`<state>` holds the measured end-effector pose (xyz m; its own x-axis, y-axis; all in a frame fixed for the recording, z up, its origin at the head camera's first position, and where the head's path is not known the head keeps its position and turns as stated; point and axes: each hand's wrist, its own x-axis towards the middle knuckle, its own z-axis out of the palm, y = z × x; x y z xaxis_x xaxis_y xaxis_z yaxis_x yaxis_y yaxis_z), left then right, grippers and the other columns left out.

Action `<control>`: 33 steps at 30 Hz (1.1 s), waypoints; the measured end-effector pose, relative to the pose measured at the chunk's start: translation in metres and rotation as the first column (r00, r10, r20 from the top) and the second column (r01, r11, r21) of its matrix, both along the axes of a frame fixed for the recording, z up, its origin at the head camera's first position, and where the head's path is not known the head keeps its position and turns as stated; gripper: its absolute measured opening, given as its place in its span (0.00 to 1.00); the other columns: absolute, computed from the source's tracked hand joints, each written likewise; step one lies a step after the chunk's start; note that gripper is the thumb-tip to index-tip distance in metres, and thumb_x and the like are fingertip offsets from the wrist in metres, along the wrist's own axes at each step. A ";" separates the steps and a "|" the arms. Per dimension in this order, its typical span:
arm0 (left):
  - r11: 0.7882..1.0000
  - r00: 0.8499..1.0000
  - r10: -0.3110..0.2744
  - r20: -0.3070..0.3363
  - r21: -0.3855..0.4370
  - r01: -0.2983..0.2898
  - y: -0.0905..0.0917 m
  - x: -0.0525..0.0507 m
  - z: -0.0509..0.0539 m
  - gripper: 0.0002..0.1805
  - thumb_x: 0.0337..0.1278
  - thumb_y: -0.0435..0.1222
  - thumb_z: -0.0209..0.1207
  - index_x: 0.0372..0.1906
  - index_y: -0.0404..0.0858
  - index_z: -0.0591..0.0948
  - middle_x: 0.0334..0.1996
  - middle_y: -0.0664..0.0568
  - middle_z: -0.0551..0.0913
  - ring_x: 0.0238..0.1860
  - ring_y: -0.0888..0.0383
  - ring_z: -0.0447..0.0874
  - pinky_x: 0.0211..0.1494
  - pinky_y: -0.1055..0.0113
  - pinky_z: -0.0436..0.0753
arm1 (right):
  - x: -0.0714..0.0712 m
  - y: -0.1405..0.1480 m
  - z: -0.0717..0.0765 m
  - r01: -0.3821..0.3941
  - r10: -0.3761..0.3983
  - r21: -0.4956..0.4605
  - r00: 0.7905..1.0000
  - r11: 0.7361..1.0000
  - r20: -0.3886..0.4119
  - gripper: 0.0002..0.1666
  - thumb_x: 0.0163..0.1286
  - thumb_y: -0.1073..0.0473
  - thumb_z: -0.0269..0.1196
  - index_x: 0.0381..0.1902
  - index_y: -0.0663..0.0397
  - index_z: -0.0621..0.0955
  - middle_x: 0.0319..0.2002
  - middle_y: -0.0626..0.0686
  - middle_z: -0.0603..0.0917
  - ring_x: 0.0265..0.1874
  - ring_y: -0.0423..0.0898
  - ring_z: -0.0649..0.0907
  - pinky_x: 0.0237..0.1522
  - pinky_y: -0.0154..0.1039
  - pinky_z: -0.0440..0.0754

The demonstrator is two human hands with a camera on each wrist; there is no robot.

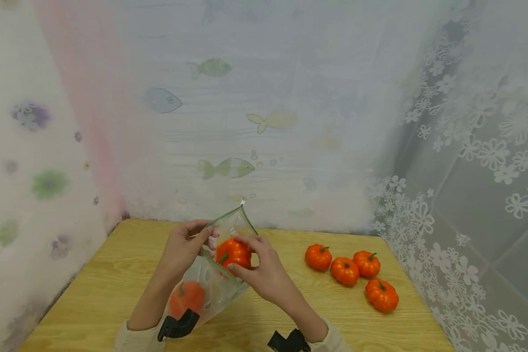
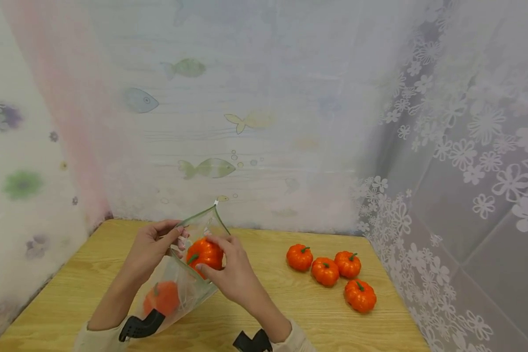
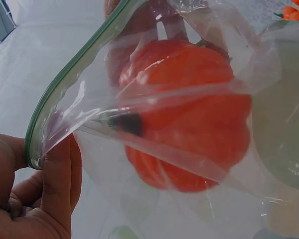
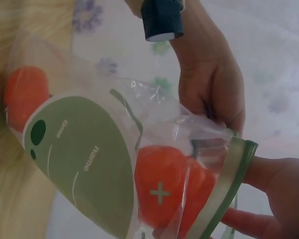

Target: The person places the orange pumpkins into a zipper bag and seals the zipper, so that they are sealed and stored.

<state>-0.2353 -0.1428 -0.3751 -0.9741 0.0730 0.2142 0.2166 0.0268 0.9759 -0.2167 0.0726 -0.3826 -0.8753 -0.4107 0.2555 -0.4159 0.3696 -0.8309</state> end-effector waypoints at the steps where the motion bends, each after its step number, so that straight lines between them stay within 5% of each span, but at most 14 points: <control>1: 1.000 1.000 0.001 0.000 0.000 -0.001 0.000 0.000 0.000 0.19 0.77 0.34 0.54 0.60 0.23 0.76 0.36 0.51 0.85 0.25 0.60 0.84 0.34 0.67 0.88 | 0.001 0.001 0.000 -0.008 0.008 -0.007 1.000 1.000 0.016 0.31 0.72 0.55 0.68 0.71 0.47 0.75 0.63 0.59 0.71 0.60 0.57 0.76 0.49 0.49 0.89; 7: 1.000 1.000 0.002 0.000 0.009 -0.002 0.002 0.000 0.001 0.17 0.76 0.32 0.54 0.60 0.24 0.77 0.36 0.49 0.84 0.27 0.61 0.83 0.34 0.65 0.89 | 0.006 0.003 0.003 -0.006 0.007 -0.025 0.999 1.000 0.049 0.27 0.74 0.51 0.66 0.68 0.45 0.77 0.65 0.53 0.72 0.63 0.56 0.73 0.56 0.57 0.85; 15: 1.000 1.000 -0.012 -0.020 0.020 0.012 0.002 -0.001 -0.001 0.16 0.78 0.32 0.52 0.58 0.23 0.77 0.36 0.51 0.83 0.27 0.62 0.83 0.33 0.65 0.90 | 0.008 0.006 -0.002 -0.018 0.019 -0.232 1.000 0.973 0.002 0.21 0.73 0.58 0.66 0.63 0.47 0.79 0.66 0.52 0.72 0.66 0.56 0.72 0.58 0.42 0.85; 24: 0.999 1.000 -0.015 -0.022 0.032 0.016 0.000 -0.002 -0.003 0.15 0.79 0.31 0.50 0.58 0.23 0.77 0.36 0.51 0.83 0.28 0.62 0.84 0.32 0.65 0.89 | 0.005 0.011 -0.016 0.006 -0.064 -0.509 0.993 0.861 -0.097 0.21 0.75 0.68 0.60 0.63 0.67 0.74 0.66 0.66 0.70 0.66 0.49 0.72 0.59 0.37 0.83; 29: 0.999 0.999 -0.042 -0.031 0.027 0.043 -0.001 -0.003 -0.005 0.16 0.79 0.31 0.50 0.58 0.22 0.76 0.36 0.51 0.82 0.28 0.62 0.84 0.32 0.65 0.89 | 0.001 0.015 -0.026 0.071 -0.177 -0.597 0.977 0.799 -0.120 0.16 0.76 0.70 0.58 0.58 0.70 0.74 0.58 0.59 0.75 0.60 0.45 0.76 0.56 0.41 0.86; 33: 0.997 0.997 -0.070 -0.037 0.013 0.071 -0.001 -0.003 -0.006 0.16 0.79 0.31 0.50 0.59 0.22 0.76 0.37 0.49 0.82 0.29 0.61 0.84 0.32 0.65 0.90 | -0.004 0.021 -0.041 0.142 -0.250 -0.612 0.963 0.778 -0.096 0.13 0.76 0.70 0.58 0.55 0.69 0.76 0.54 0.54 0.77 0.55 0.42 0.78 0.53 0.39 0.87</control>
